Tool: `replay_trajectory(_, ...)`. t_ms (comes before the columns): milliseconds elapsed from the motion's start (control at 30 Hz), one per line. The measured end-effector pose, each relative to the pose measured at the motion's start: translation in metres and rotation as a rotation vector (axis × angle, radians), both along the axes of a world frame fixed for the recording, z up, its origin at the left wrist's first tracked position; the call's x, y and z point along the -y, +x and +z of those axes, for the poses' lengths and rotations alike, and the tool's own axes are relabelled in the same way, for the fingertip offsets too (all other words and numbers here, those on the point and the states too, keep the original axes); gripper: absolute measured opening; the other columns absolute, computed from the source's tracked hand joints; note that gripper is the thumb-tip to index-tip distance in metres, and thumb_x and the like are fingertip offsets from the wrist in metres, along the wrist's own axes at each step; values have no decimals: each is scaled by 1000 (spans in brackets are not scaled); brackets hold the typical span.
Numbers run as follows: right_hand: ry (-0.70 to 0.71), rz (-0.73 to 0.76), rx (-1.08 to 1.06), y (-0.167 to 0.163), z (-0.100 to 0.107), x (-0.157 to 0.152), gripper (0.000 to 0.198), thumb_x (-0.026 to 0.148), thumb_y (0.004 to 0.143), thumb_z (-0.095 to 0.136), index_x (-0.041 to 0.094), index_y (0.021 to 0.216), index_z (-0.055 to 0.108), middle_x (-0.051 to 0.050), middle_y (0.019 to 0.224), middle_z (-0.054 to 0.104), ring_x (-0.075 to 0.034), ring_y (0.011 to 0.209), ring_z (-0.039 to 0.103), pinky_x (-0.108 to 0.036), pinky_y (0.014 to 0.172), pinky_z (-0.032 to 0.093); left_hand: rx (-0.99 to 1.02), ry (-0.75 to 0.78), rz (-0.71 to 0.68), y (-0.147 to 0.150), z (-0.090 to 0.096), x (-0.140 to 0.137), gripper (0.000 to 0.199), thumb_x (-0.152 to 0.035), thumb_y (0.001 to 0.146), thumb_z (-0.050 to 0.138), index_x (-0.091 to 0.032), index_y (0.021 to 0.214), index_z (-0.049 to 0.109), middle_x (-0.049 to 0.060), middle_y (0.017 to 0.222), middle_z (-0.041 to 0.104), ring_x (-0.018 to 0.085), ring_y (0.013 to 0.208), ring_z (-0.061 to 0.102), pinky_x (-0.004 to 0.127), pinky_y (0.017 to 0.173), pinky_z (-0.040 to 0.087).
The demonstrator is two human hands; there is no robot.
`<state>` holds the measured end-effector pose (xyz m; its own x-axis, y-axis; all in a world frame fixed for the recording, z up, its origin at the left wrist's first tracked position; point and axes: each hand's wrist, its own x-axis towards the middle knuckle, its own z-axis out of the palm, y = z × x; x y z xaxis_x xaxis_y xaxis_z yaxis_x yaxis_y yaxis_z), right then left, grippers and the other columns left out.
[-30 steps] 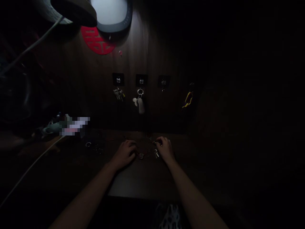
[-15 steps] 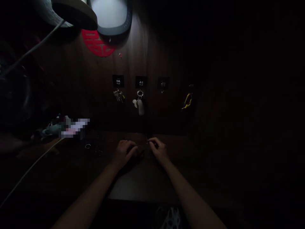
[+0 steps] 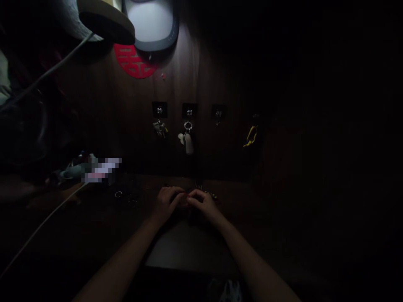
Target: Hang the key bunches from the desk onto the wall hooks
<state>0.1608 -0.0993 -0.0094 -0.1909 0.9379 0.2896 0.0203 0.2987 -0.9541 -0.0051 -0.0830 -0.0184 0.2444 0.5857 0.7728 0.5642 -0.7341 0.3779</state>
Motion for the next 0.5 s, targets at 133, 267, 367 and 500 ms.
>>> replay_trajectory(133,-89,-47,-240,9,6,-1,22,39,65,68,19,66,59,3,62,61,-9,53,50,-22,53,38,-2,-89,26,-2,-3,-4,19,-29,88,43,-23,95,59,0,91,68,15,84,59,29,78,43)
replay_trajectory(267,-149,-91,-394,18,11,-1,23,38,63,71,19,70,60,1,67,64,-8,52,50,-20,50,37,-2,-170,47,-5,-5,-6,20,-29,88,41,-23,95,59,0,90,68,16,84,60,29,78,44)
replay_trajectory(367,-117,-152,-466,26,15,-1,23,36,61,73,19,72,62,0,72,68,-11,60,57,-22,56,43,-7,-200,43,-7,-7,-8,20,-30,87,41,-24,92,59,0,87,68,16,82,61,29,77,45)
replay_trajectory(500,-18,-252,-485,41,24,-4,20,35,63,71,21,75,63,-1,77,70,-16,71,63,-28,66,49,-10,-220,18,-8,-7,-8,21,-32,87,40,-24,91,59,0,86,68,17,80,62,30,75,47)
